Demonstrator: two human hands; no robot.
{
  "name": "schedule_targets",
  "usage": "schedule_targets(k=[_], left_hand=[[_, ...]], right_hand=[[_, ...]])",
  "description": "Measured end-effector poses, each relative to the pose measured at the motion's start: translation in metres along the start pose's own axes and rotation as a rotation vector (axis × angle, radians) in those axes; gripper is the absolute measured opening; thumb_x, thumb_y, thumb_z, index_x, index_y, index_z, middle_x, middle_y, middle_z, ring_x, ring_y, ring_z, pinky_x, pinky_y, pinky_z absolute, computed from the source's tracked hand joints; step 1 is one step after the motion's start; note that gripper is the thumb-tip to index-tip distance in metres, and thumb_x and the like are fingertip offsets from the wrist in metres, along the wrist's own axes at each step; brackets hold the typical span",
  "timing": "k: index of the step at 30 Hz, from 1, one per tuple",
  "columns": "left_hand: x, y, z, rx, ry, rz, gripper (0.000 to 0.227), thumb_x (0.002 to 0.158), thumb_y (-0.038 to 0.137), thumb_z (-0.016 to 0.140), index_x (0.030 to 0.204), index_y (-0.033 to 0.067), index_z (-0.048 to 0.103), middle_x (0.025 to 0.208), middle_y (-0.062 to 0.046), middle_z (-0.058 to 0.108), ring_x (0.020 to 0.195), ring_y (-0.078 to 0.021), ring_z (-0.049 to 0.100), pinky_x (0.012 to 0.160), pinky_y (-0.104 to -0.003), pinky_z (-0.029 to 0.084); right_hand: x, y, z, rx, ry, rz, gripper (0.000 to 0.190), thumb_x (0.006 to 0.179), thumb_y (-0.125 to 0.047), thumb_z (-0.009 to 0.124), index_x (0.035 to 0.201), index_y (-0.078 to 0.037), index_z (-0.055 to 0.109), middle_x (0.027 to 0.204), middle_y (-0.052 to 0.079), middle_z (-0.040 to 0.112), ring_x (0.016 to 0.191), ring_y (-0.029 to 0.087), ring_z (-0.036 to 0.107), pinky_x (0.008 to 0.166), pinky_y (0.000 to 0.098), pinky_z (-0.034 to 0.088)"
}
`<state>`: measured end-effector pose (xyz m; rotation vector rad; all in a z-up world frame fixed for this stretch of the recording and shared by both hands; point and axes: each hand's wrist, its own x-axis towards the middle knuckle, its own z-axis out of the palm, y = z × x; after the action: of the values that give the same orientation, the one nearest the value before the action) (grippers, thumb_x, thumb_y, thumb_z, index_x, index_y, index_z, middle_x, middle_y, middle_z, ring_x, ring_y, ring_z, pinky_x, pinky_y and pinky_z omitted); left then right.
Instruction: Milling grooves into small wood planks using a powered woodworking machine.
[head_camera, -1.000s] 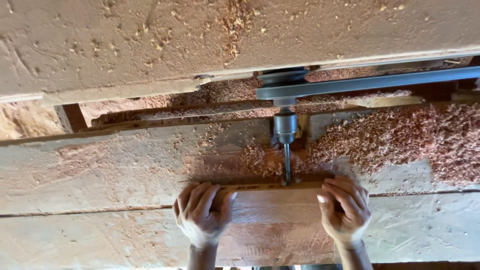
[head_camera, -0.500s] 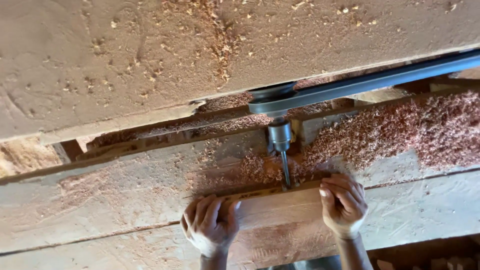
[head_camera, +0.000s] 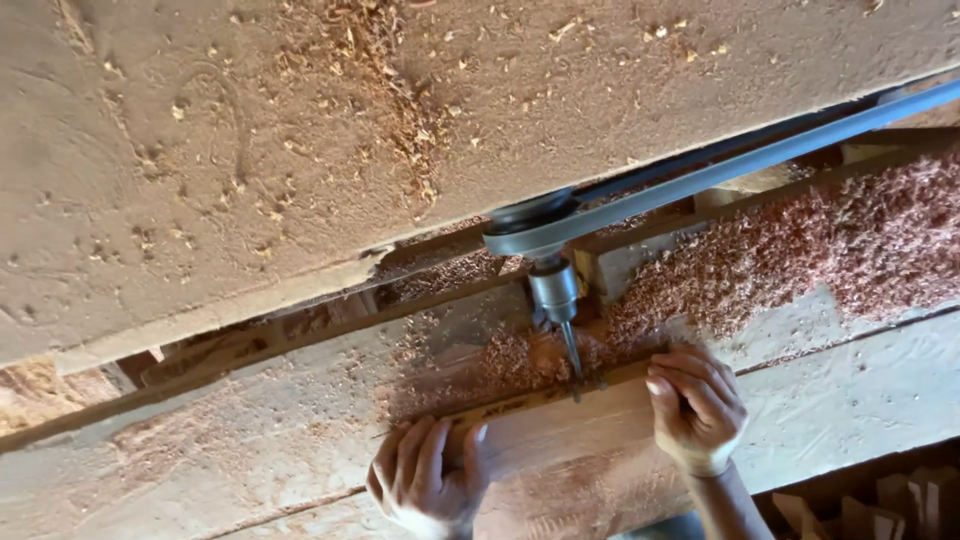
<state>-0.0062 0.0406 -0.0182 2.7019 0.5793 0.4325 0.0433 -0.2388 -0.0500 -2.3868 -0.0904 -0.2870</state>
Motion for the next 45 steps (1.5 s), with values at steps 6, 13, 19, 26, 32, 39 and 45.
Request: schedule_targets(k=[6, 13, 19, 26, 32, 39, 45], left_hand=[[0.010, 0.002, -0.003, 0.034, -0.082, -0.016, 0.036, 0.079, 0.053, 0.071, 0.076, 0.0179, 0.072, 0.081, 0.000, 0.075, 0.089, -0.0240, 0.069, 0.088, -0.043, 0.051], [0.023, 0.012, -0.009, 0.065, -0.061, 0.001, 0.035, 0.083, 0.053, 0.066, 0.073, 0.0194, 0.070, 0.078, 0.002, 0.074, 0.084, -0.0212, 0.068, 0.080, -0.040, 0.050], [0.021, 0.016, -0.010, 0.036, -0.027, -0.004, 0.037, 0.084, 0.053, 0.066, 0.069, 0.0189, 0.071, 0.074, 0.000, 0.076, 0.078, -0.0206, 0.071, 0.075, -0.040, 0.056], [0.000, 0.018, -0.014, 0.052, -0.033, -0.034, 0.037, 0.084, 0.052, 0.064, 0.075, 0.0166, 0.072, 0.080, -0.001, 0.077, 0.085, -0.0227, 0.071, 0.089, -0.044, 0.051], [-0.005, 0.020, -0.021, 0.065, -0.086, 0.002, 0.033, 0.081, 0.048, 0.068, 0.077, 0.0154, 0.073, 0.082, -0.002, 0.075, 0.089, -0.0245, 0.069, 0.088, -0.045, 0.051], [0.013, 0.018, -0.009, -0.003, -0.095, 0.060, 0.032, 0.080, 0.050, 0.072, 0.077, 0.0177, 0.073, 0.080, 0.000, 0.076, 0.087, -0.0223, 0.071, 0.088, -0.043, 0.050], [0.012, 0.011, -0.004, -0.009, -0.078, 0.069, 0.032, 0.079, 0.049, 0.071, 0.073, 0.0183, 0.072, 0.077, 0.001, 0.075, 0.083, -0.0202, 0.069, 0.084, -0.042, 0.051]], right_hand=[[0.002, 0.011, 0.011, 0.041, 0.050, -0.034, 0.021, 0.096, -0.017, 0.070, 0.078, -0.006, 0.070, 0.089, 0.008, 0.076, 0.087, 0.022, 0.073, 0.091, 0.0396, 0.063], [0.016, 0.003, 0.007, 0.070, -0.008, -0.068, 0.018, 0.095, -0.014, 0.073, 0.080, -0.005, 0.069, 0.089, 0.010, 0.076, 0.084, 0.022, 0.071, 0.090, 0.0402, 0.062], [0.026, 0.003, 0.002, -0.001, -0.111, -0.149, 0.027, 0.088, -0.034, 0.078, 0.099, -0.010, 0.072, 0.102, 0.006, 0.076, 0.096, 0.022, 0.070, 0.093, 0.0398, 0.058], [0.011, 0.003, -0.003, 0.003, -0.131, -0.173, 0.015, 0.087, -0.024, 0.079, 0.092, -0.011, 0.074, 0.095, 0.003, 0.075, 0.092, 0.020, 0.066, 0.089, 0.0388, 0.053], [-0.014, 0.006, -0.015, -0.016, -0.162, -0.098, 0.018, 0.086, -0.025, 0.079, 0.096, -0.011, 0.074, 0.098, 0.001, 0.075, 0.097, 0.018, 0.065, 0.099, 0.0380, 0.050], [-0.012, 0.002, -0.019, 0.013, -0.143, -0.047, 0.019, 0.085, -0.021, 0.081, 0.097, -0.008, 0.074, 0.098, 0.005, 0.074, 0.101, 0.022, 0.065, 0.098, 0.0397, 0.053], [-0.011, -0.001, -0.020, 0.016, -0.152, 0.016, 0.020, 0.083, -0.021, 0.083, 0.096, -0.009, 0.074, 0.100, 0.005, 0.073, 0.105, 0.024, 0.065, 0.101, 0.0411, 0.053]])
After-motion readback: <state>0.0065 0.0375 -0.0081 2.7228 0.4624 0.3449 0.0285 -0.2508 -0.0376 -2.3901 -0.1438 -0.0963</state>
